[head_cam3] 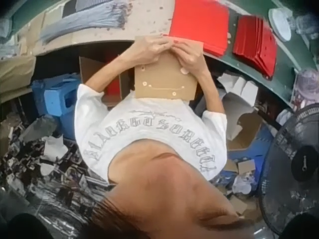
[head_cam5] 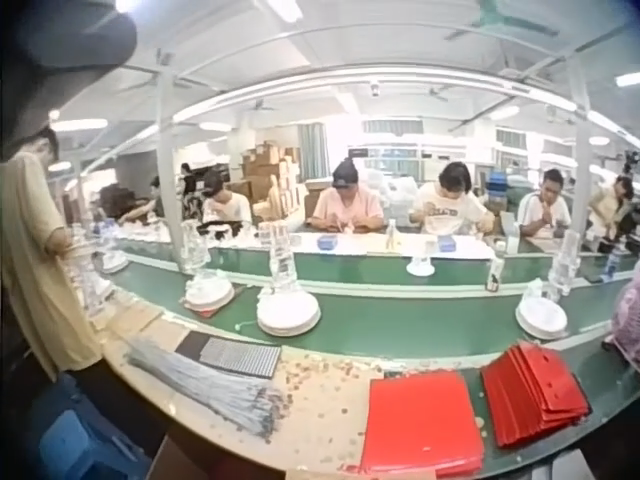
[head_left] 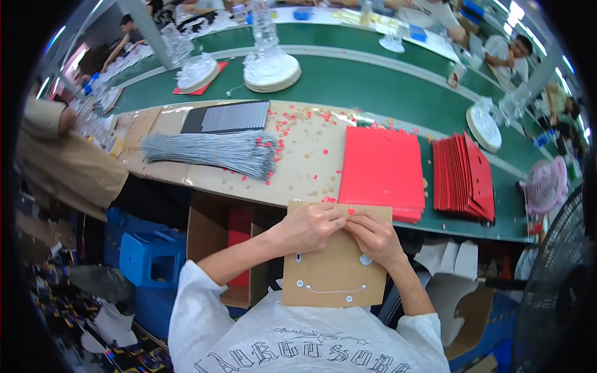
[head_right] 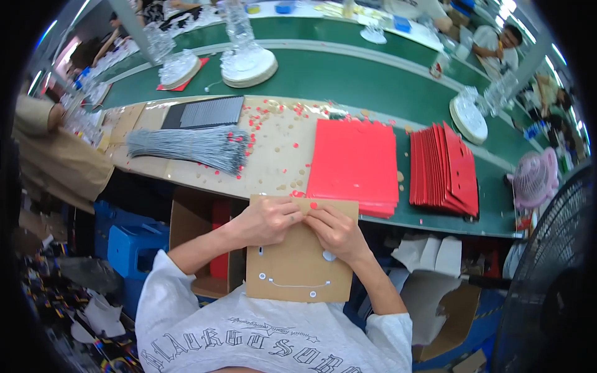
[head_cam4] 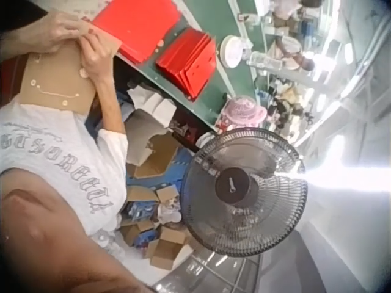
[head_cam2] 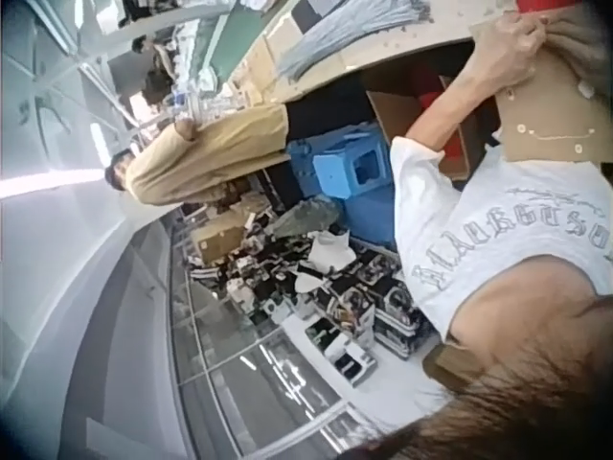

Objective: The person is assembling light fixtures by attaching components to cardboard templates on an assembly line.

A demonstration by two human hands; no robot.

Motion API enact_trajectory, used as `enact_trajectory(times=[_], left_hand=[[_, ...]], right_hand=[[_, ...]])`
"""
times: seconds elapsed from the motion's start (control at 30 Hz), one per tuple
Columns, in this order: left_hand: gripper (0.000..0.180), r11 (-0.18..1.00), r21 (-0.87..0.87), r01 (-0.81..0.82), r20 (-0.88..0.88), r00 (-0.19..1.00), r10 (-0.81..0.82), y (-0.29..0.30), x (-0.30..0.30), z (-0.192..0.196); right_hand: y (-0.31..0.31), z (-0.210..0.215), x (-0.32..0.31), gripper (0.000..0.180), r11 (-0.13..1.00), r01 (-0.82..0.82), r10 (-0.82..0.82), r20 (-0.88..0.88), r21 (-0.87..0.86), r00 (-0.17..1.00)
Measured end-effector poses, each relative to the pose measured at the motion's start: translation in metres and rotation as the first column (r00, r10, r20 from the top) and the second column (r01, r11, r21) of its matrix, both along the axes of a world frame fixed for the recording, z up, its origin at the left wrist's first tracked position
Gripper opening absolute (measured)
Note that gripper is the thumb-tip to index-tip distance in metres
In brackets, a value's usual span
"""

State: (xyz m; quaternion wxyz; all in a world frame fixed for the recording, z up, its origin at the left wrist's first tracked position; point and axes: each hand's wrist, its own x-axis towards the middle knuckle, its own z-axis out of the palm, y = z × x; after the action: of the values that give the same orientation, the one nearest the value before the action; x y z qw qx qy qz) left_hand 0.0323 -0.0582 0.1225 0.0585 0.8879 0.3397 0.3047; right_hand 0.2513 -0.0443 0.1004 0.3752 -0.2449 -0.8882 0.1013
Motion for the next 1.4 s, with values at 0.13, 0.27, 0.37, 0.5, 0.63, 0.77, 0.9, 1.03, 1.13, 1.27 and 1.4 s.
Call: enact_trajectory(times=[0.13, 0.27, 0.37, 0.5, 0.63, 0.77, 0.9, 1.03, 1.13, 1.27, 1.4], left_hand=[[0.022, 0.989, -0.052, 0.139, -0.235, 0.961, -0.147, 0.011, -0.008, 0.007], [0.022, 0.987, -0.095, 0.131, -0.408, 0.899, -0.159, 0.017, -0.008, -0.002], [0.020, 0.978, -0.072, 0.198, -0.505, 0.838, -0.206, 0.023, -0.005, 0.001], [0.020, 0.931, 0.196, 0.308, -0.532, 0.831, -0.163, 0.027, -0.002, -0.009], [0.022, 0.862, 0.417, 0.289, -0.579, 0.815, 0.007, 0.016, 0.002, -0.012], [0.022, 0.891, 0.434, 0.133, -0.600, 0.780, 0.176, -0.012, 0.020, -0.021], [0.021, 0.933, 0.351, -0.082, -0.586, 0.758, 0.287, -0.032, 0.048, -0.030], [0.020, 0.915, 0.315, -0.252, -0.571, 0.720, 0.395, -0.040, 0.066, -0.032], [0.023, 0.865, 0.262, -0.429, -0.415, 0.759, 0.502, -0.044, 0.059, -0.035], [0.029, 0.975, 0.121, -0.189, -0.189, 0.959, 0.209, -0.037, -0.004, -0.016], [0.031, 0.964, -0.091, -0.250, 0.091, 0.962, 0.258, -0.029, -0.024, -0.018]], right_hand=[[0.010, -0.006, 0.000, 0.020, 0.998, -0.059, 0.059, 0.007, -0.021, 0.998], [0.015, -0.003, 0.003, 0.016, 0.972, -0.110, 0.104, -0.039, -0.206, 0.994], [0.017, -0.003, 0.005, 0.014, 0.968, -0.108, 0.100, -0.045, -0.226, 0.994], [0.026, 0.002, 0.005, 0.014, 0.959, -0.108, 0.104, -0.030, -0.260, 0.994], [0.046, 0.008, 0.004, 0.012, 0.933, -0.209, 0.225, 0.020, -0.293, 0.974], [0.064, 0.032, -0.004, 0.006, 0.560, -0.160, 0.349, 0.056, -0.813, 0.935], [0.088, 0.040, -0.018, 0.006, 0.611, -0.300, 0.567, 0.141, -0.732, 0.812], [0.106, 0.041, -0.033, 0.005, 0.631, -0.438, 0.692, 0.208, -0.640, 0.692], [0.094, 0.050, -0.033, 0.006, 0.649, -0.413, 0.666, 0.214, -0.639, 0.715], [0.058, 0.028, -0.012, 0.015, 0.911, -0.193, 0.264, 0.156, -0.365, 0.952], [0.014, 0.007, -0.004, 0.023, 0.963, -0.057, 0.078, 0.067, -0.264, 0.995]])
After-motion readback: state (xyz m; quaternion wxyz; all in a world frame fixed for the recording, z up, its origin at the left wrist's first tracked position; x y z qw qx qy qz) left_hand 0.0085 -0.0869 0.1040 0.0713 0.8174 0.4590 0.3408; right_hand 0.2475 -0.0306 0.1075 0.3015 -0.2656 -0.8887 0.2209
